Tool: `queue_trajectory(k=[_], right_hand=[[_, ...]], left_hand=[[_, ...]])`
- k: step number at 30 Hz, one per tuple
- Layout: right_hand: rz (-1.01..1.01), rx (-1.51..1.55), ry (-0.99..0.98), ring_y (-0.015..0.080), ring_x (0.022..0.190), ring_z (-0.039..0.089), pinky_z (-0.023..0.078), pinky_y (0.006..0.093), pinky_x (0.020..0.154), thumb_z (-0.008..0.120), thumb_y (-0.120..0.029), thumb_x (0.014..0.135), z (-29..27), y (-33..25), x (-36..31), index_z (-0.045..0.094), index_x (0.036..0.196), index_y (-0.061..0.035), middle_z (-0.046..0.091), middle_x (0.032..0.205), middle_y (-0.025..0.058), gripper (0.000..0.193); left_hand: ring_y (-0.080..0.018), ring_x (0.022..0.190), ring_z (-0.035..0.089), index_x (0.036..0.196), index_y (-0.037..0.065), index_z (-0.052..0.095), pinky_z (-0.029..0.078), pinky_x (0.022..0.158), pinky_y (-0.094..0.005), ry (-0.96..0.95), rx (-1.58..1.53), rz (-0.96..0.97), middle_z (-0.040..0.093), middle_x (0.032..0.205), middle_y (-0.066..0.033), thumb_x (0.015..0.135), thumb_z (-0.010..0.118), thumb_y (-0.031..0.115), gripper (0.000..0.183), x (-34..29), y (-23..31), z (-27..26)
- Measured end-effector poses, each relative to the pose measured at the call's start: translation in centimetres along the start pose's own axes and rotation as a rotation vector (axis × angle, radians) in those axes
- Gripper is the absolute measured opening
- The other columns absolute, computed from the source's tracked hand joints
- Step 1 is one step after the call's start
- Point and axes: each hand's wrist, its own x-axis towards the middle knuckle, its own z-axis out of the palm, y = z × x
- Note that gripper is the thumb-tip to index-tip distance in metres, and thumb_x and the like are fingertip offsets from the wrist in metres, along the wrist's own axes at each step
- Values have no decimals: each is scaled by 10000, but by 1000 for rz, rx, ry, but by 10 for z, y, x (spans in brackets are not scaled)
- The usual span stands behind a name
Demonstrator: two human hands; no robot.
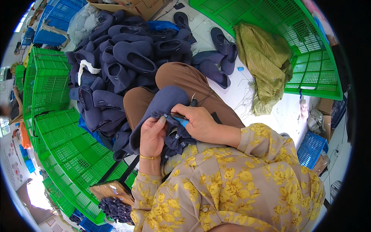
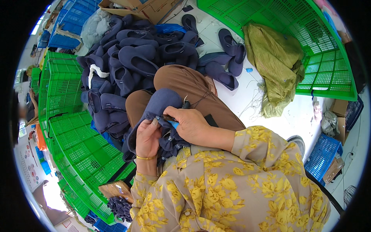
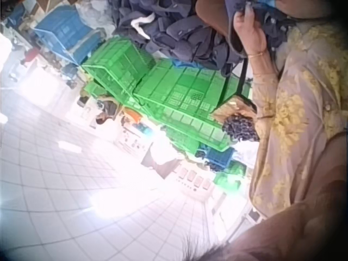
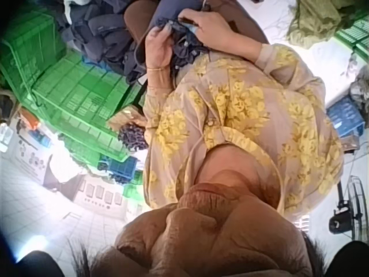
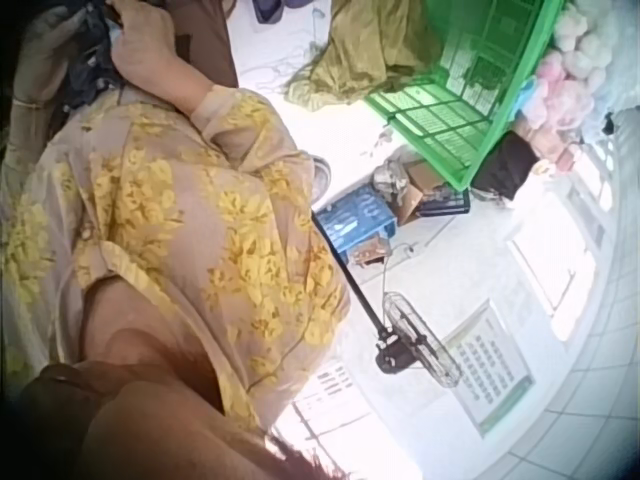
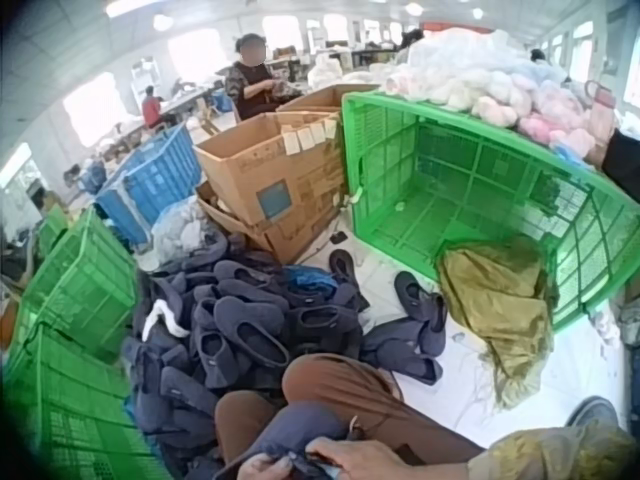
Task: The person sits on the floor and uses a small blue tool to trim loose threads and fabric from the edges of dark blue slippers. They handle the slippers one at a time, rotating them to access different areas, and place the trimmed slippers into a green basket.
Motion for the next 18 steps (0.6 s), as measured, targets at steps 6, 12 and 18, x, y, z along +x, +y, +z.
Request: queue_trajectory(k=[6, 12, 18], right_hand=[[49, -9, -14, 385, 810, 644, 495, 409, 686, 533, 12, 875, 2, 1, 0, 531, 1081, -74, 650, 886, 176, 223], [88, 71, 48, 407, 890, 643, 502, 434, 726, 496, 19, 897, 7, -6, 3, 472, 1118, -26, 642, 946, 218, 227], [-69, 55, -7, 394, 775, 652, 509, 418, 678, 487, -27, 929, 1, -9, 19, 501, 1085, -52, 641, 851, 192, 159]], left_hand=[[-169, 1083, 605, 1225, -48, 578, 439, 981, -295, 2, 39, 12, 639, 1207, -108, 929, 607, 53, 315, 1, -5, -1], [-148, 1006, 619, 1198, -41, 589, 467, 915, -278, 35, 75, 25, 658, 1147, -90, 932, 600, 52, 282, -2, -5, 6], [-132, 967, 623, 1185, -41, 601, 476, 892, -262, 33, 114, 38, 666, 1123, -86, 932, 602, 42, 266, -4, -7, 5]])
